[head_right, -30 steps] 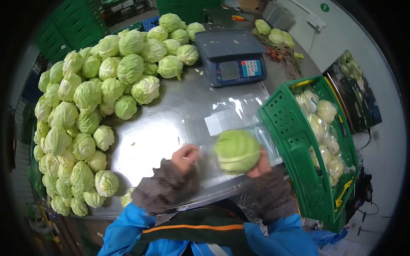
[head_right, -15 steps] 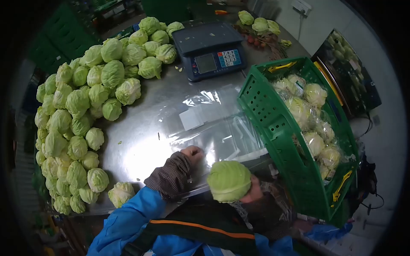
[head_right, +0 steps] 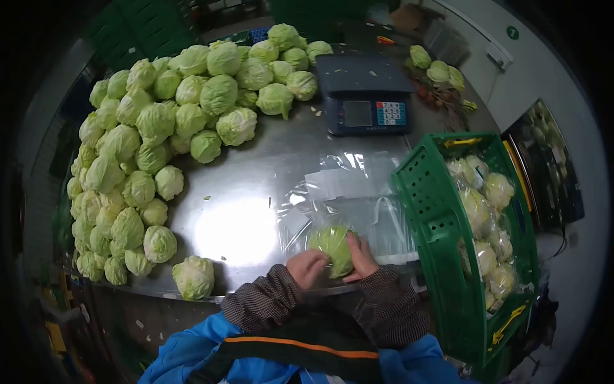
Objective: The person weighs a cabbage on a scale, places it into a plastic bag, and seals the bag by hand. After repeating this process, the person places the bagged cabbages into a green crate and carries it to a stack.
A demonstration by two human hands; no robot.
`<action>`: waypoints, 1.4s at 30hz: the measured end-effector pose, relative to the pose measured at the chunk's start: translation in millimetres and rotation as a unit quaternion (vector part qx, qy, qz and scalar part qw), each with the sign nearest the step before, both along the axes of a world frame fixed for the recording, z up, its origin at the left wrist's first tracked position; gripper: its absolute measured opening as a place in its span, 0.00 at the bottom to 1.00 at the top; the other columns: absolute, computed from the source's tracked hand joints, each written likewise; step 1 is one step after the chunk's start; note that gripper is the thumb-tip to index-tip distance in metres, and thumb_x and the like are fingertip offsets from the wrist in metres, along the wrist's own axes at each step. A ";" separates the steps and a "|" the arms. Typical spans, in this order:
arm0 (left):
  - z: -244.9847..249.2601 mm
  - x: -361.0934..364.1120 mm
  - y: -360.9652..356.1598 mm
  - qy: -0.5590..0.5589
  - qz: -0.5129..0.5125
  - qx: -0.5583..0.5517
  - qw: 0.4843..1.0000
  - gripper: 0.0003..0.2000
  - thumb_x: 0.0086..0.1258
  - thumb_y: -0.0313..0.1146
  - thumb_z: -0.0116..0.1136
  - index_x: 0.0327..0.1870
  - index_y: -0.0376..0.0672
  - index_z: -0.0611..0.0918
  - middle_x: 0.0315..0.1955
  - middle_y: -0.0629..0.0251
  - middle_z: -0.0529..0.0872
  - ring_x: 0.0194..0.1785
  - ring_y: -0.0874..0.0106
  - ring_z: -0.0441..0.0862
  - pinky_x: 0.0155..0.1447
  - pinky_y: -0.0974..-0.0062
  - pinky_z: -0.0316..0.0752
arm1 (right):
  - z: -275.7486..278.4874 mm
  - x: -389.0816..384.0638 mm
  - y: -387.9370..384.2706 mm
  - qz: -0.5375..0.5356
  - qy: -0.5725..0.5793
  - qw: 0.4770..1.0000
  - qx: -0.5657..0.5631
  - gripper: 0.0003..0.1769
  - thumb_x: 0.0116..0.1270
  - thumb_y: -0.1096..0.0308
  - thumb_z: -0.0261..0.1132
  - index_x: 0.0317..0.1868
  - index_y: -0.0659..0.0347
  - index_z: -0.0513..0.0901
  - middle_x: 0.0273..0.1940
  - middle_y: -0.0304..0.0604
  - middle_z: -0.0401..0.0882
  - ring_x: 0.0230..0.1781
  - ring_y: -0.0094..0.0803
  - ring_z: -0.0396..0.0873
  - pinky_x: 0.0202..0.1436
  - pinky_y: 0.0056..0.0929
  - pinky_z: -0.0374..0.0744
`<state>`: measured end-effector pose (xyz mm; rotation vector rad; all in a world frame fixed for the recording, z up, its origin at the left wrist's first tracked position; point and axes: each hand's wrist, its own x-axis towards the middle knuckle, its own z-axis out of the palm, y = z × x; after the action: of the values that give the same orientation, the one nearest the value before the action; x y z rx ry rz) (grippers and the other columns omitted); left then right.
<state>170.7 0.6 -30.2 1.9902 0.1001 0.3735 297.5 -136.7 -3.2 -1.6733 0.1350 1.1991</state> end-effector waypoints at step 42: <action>96.3 -43.7 98.2 -0.042 0.182 -0.124 0.975 0.06 0.70 0.29 0.46 0.41 0.37 0.73 0.30 0.64 0.73 0.35 0.75 0.72 0.42 0.78 0.69 | 43.0 -56.0 39.5 0.170 -0.359 0.894 0.204 0.14 0.68 0.67 0.53 0.24 0.63 0.72 0.17 0.30 0.65 0.18 0.14 0.62 0.21 0.20 0.62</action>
<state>127.1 98.8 66.1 1.7027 0.4407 0.6474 241.5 -97.2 39.9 -1.6811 -0.8445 0.7022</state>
